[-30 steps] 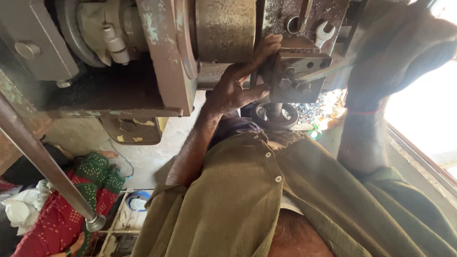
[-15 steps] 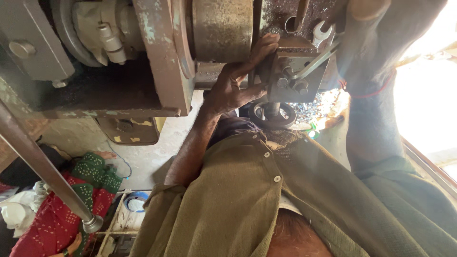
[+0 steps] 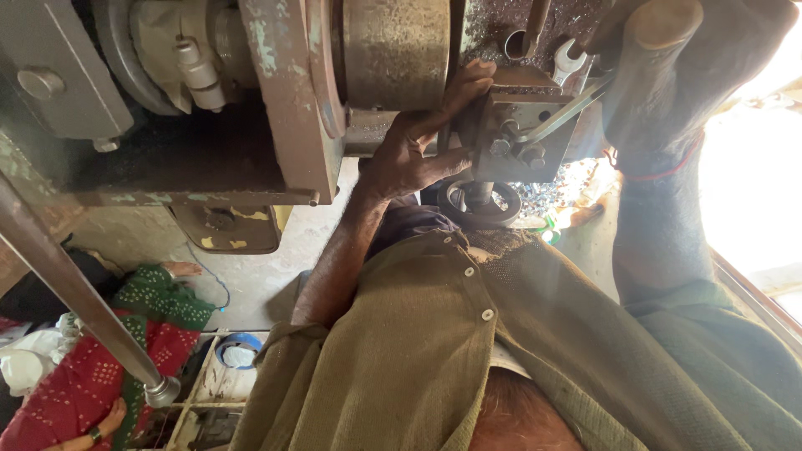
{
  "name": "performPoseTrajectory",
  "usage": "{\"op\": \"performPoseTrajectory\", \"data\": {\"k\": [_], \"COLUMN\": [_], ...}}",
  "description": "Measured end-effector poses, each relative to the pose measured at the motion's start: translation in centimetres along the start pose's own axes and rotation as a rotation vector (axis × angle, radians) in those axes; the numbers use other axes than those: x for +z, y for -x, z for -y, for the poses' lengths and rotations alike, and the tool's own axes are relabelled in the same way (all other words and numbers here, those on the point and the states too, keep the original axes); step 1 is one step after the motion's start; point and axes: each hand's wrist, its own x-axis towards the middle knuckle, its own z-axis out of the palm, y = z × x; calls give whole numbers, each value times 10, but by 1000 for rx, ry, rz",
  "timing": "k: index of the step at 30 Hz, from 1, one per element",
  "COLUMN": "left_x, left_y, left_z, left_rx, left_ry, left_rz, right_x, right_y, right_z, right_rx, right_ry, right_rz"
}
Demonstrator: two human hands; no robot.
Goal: The person operates a metal lathe, using a wrench to tighten a component on the machine's carriage. They then manually guide a cutting tool against a rotating metal cylinder to perform a machining operation, creating metal shavings.
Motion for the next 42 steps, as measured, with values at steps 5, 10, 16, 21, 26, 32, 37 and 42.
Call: {"op": "performPoseTrajectory", "data": {"k": [5, 10, 16, 21, 26, 32, 37, 42], "left_x": [1, 0, 0, 1, 7, 5, 11, 24], "left_y": [0, 0, -5, -5, -3, -2, 3, 5], "left_z": [-1, -12, -16, -16, -24, -32, -21, -23], "left_rx": [-5, -57, 6, 40, -114, -91, -4, -226], "left_ry": [-13, -82, -158, -189, -106, -56, -90, 26], "left_rz": [-6, -15, -22, -28, -49, -39, -99, -212], "right_x": [-16, -40, -28, -19, 11, 13, -24, -26], "right_y": [21, 65, 65, 69, 91, 89, 74, 16], "right_z": [4, 24, 67, 81, 96, 100, 87, 4], "right_rx": [0, 9, -43, 70, 199, 179, 274, 597], "right_ry": [0, 48, 185, 235, 241, 268, 218, -51], "right_rz": [117, 252, 201, 113, -146, -131, 35, 38]}}
